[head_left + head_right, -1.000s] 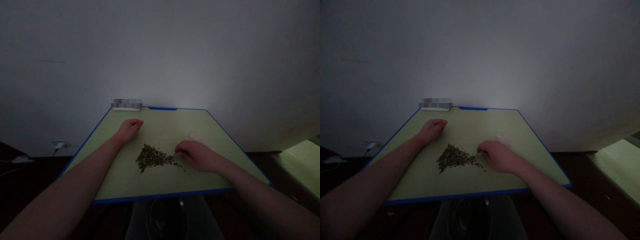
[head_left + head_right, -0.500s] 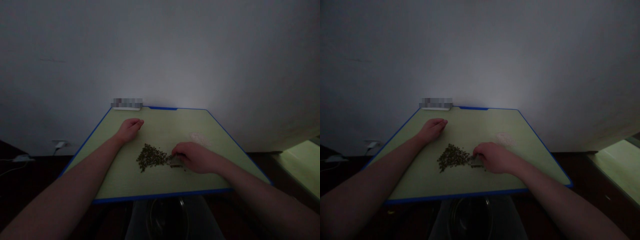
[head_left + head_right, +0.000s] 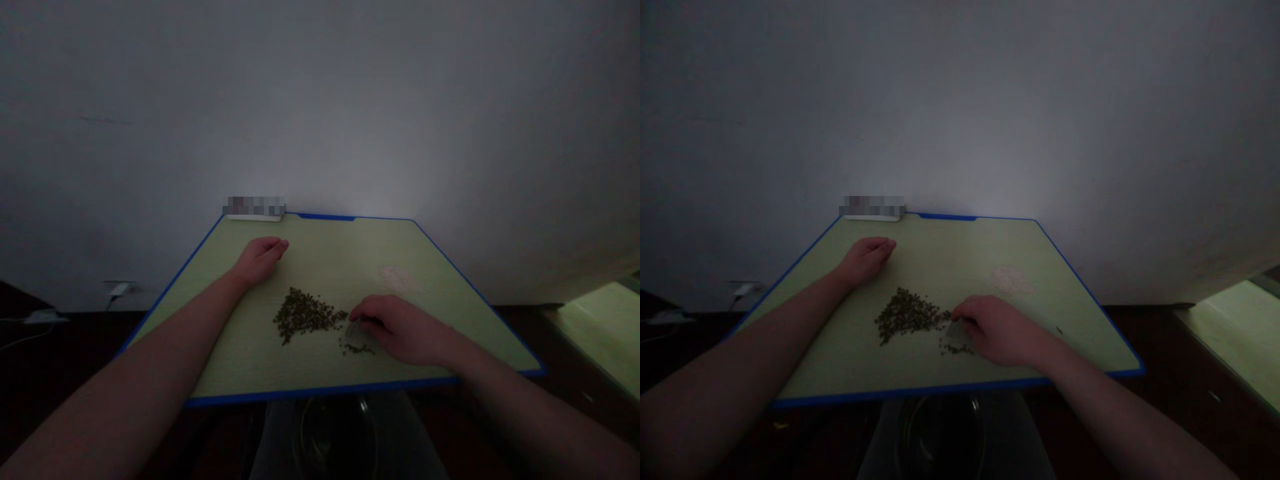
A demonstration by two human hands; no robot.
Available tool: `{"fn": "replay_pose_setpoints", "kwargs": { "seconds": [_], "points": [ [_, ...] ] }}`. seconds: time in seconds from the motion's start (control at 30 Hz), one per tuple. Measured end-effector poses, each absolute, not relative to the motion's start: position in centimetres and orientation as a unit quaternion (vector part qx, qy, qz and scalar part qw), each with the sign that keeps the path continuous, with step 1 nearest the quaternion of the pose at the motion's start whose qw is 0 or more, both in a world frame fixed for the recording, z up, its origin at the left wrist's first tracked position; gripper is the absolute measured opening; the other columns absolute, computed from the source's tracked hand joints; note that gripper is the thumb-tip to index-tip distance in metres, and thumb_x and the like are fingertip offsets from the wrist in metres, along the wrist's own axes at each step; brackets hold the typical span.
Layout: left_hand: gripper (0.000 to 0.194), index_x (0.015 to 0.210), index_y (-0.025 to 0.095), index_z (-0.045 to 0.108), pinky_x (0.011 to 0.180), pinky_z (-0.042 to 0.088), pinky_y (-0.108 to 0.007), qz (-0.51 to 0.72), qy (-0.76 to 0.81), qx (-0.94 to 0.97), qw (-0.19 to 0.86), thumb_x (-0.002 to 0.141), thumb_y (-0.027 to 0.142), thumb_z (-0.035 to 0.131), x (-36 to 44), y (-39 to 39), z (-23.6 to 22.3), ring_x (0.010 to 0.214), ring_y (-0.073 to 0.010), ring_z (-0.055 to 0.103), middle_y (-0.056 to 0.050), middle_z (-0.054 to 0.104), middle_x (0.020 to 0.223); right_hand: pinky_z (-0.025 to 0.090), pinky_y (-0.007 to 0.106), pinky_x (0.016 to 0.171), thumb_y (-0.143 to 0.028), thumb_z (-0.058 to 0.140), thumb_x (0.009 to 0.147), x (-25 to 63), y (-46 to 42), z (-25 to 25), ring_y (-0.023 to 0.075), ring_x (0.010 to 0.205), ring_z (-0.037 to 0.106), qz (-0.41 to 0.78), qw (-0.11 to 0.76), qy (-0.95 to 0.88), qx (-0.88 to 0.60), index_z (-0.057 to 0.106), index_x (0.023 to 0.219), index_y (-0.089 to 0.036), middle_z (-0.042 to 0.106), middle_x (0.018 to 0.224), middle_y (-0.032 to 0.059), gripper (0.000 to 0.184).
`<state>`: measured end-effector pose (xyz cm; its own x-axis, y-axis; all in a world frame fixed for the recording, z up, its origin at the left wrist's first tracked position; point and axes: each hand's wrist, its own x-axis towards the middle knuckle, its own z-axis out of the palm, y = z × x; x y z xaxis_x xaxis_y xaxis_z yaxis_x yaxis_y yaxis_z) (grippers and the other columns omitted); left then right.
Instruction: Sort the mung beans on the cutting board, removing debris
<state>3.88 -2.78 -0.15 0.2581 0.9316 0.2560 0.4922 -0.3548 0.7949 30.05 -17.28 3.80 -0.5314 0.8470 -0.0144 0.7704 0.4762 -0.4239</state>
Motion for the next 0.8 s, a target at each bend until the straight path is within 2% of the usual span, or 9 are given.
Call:
{"fn": "replay_pose_setpoints", "kwargs": {
  "seconds": [0.4, 0.8],
  "points": [
    [0.042, 0.052, 0.019, 0.036, 0.047, 0.023, -0.024, 0.364, 0.486, 0.733, 0.307, 0.08, 0.049, 0.041, 3.9, -2.8, -0.2, 0.045, -0.0086, 0.031, 0.005, 0.033, 0.044, 0.044, 0.03, 0.081, -0.01, 0.044, 0.079, 28.6, -17.8, 3.2, 0.0181, 0.089, 0.06, 0.178, 0.137, -0.836, -0.501, 0.066, 0.1, -0.018, 0.067, 0.097, 0.0069, 0.031],
    [0.042, 0.051, 0.018, 0.037, 0.048, 0.022, -0.025, 0.367, 0.482, 0.738, 0.298, 0.08, 0.048, 0.041, 3.9, -2.8, -0.1, 0.045, -0.008, 0.03, 0.005, 0.033, 0.045, 0.045, 0.035, 0.08, -0.016, 0.043, 0.08, 30.2, -18.0, 3.1, 0.0231, 0.087, 0.061, 0.074, 0.095, -0.786, -0.606, 0.066, 0.099, -0.015, 0.068, 0.095, 0.0104, 0.029]
  ]
}}
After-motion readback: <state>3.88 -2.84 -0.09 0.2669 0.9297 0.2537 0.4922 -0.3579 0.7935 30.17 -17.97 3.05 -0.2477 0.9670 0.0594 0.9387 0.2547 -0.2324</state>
